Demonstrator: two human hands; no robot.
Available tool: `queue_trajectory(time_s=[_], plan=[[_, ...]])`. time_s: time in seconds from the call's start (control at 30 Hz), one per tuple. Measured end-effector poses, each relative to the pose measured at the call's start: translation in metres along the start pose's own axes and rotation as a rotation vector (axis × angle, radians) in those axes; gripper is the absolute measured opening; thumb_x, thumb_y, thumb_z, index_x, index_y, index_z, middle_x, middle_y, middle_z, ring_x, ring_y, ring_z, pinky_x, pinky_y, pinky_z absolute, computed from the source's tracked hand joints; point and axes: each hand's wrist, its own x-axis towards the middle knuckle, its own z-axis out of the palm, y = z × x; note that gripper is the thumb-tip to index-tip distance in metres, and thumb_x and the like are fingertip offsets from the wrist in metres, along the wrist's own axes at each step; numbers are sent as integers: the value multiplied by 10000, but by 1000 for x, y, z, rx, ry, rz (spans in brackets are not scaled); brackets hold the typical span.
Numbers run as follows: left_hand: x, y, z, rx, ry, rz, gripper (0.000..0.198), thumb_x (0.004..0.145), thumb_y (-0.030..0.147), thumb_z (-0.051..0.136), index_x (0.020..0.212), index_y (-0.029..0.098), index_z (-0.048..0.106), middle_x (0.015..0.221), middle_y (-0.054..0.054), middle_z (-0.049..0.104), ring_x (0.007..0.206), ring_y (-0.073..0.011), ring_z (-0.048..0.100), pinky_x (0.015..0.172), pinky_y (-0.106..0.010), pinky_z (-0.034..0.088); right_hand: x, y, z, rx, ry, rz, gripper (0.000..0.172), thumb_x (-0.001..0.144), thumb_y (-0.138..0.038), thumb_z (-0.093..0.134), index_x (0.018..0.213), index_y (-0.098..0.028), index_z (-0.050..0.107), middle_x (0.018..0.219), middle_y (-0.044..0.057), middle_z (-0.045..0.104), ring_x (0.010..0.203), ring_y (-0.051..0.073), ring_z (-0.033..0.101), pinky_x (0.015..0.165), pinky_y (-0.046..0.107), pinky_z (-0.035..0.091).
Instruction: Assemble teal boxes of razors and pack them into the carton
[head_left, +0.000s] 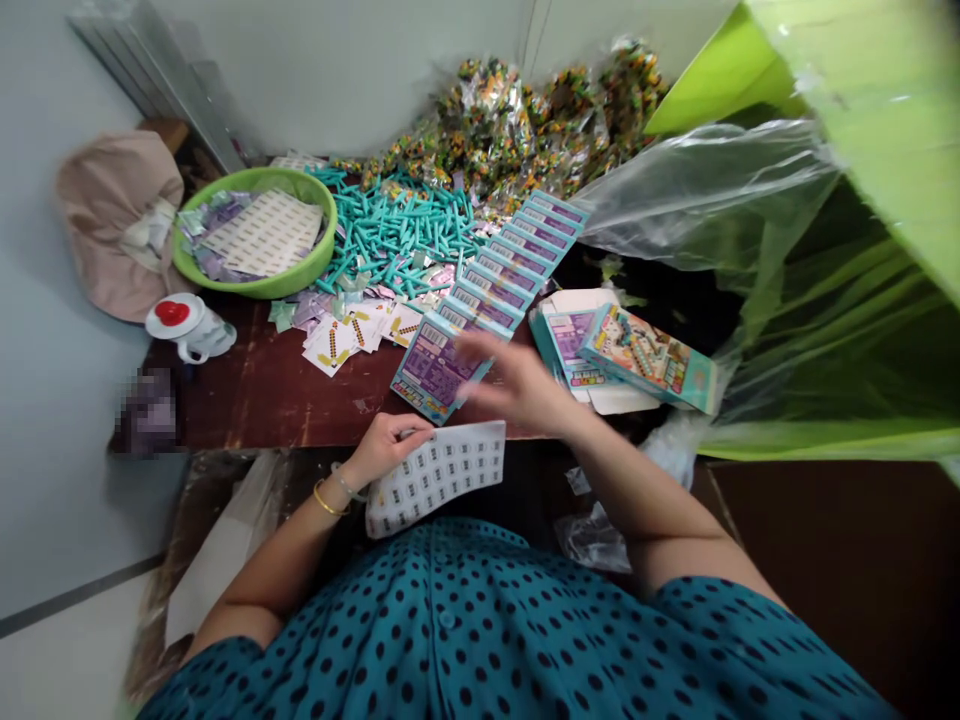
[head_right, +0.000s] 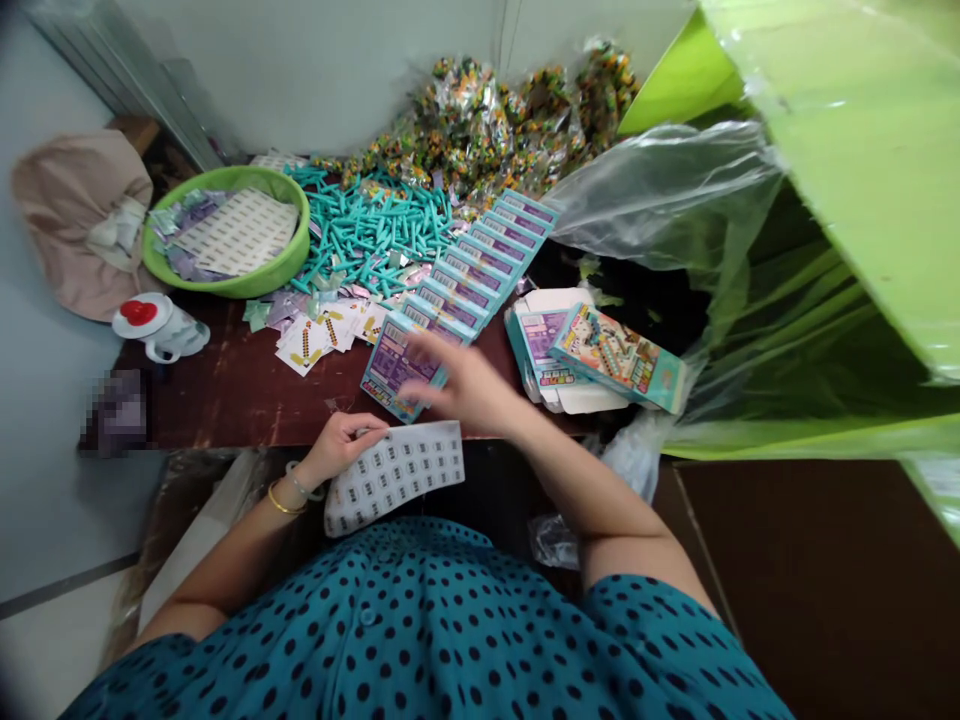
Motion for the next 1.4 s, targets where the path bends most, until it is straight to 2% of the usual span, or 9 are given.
queue_trajectory(time_s=[0.1,0.2,0.37,0.6,0.77,0.97,1.2,1.3,1.4], plan=[[6,5,2,101,70,76,240,901,386,708,1025,206,808,953,-55,808,810,-180,712,771,-277,545,-50,-30,29,236,-211,93,262,965,-454,662,1001,-209,748,874,43,752,766,195,692,687,310,559],[11,5,7,217,132,152,190,883,346,749,1009,214,804,964,-55,795,857,-180,707,824,-288,533,-78,-23,35,323,-103,263,342,959,-492,664,834,-184,748,776,30,751,694,172,679,653,284,519],[11,9,21,233,140,163,135,906,299,722,838,206,794,807,-35,763,732,-154,673,729,-271,513,-104,-4,26,378,-34,316,375,954,-542,657,843,-199,761,783,21,763,686,166,684,657,285,510],[15,21,36,230,118,147,137,880,318,741,831,199,788,812,-42,761,741,-164,670,746,-286,526,-108,-2,15,81,-55,38,299,1013,-452,606,895,-226,762,893,40,786,840,204,715,866,384,486],[17,26,40,218,33,146,181,913,349,701,844,211,795,824,-46,778,743,-166,691,733,-279,524,-115,4,10,85,-38,-101,238,1037,-365,571,912,-234,726,877,20,780,808,179,702,976,414,451],[23,32,53,185,-16,105,221,928,336,655,800,187,755,784,-22,771,717,-152,682,703,-254,496,-134,16,32,65,105,66,336,1067,-368,465,827,-227,652,745,1,717,727,176,658,1096,482,378],[29,39,61,125,-16,79,222,906,363,678,836,180,780,852,-44,802,776,-176,717,744,-267,535,-136,18,18,113,116,63,178,1016,-367,597,1008,-268,745,1008,17,791,1002,214,702,1180,534,275],[29,42,62,166,14,151,200,922,347,681,864,192,793,884,-52,809,796,-179,727,768,-274,541,-132,13,9,218,154,99,153,974,-374,670,922,-257,754,905,5,785,884,202,702,1110,497,370],[27,43,64,225,18,212,169,931,312,691,867,196,797,866,-44,805,771,-165,723,748,-261,526,-132,9,10,327,232,168,155,939,-388,718,891,-253,777,830,14,766,794,200,674,906,420,478]])
